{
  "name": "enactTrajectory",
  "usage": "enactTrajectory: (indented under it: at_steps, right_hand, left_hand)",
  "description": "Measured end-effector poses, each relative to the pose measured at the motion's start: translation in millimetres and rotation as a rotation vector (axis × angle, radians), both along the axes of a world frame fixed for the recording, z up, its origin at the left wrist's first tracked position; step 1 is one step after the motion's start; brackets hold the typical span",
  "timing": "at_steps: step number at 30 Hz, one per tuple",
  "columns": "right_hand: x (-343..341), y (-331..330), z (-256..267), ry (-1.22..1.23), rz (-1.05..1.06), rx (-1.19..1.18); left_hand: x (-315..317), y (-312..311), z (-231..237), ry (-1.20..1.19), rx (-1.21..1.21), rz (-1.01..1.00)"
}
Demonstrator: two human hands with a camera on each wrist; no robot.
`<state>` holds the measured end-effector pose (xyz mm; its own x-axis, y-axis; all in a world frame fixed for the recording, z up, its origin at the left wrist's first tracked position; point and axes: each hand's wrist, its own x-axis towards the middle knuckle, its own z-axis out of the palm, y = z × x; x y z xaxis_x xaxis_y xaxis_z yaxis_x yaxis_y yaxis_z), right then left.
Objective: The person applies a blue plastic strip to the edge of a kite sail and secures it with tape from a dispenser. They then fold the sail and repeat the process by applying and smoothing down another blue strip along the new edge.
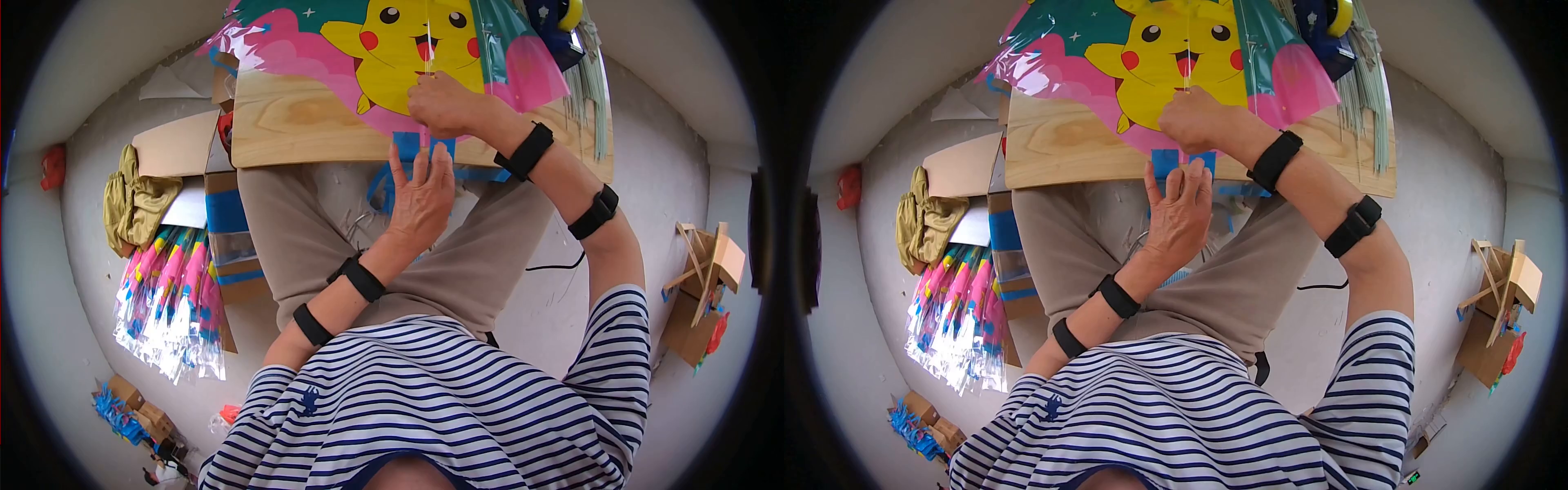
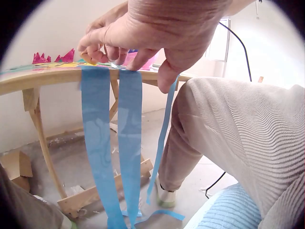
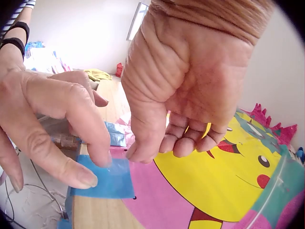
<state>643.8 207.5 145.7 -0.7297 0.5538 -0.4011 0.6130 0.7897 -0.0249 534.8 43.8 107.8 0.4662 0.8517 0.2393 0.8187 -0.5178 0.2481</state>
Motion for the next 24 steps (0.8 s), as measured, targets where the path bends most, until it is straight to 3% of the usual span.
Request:
enactTrajectory:
  at_steps: [11, 24]
  right_hand:
    - [-0.2, 0.9, -1.2, -0.006, 0.006, 0.059]
    - [-2.3, -1.6, 19.6, -0.025, -0.132, 0.070]
  left_hand:
    - [-0.3, 0.6, -1.6, 0.004, 0.003, -0.010]
    - [0.2, 0.5, -1.9, 0.068, 0.004, -0.038]
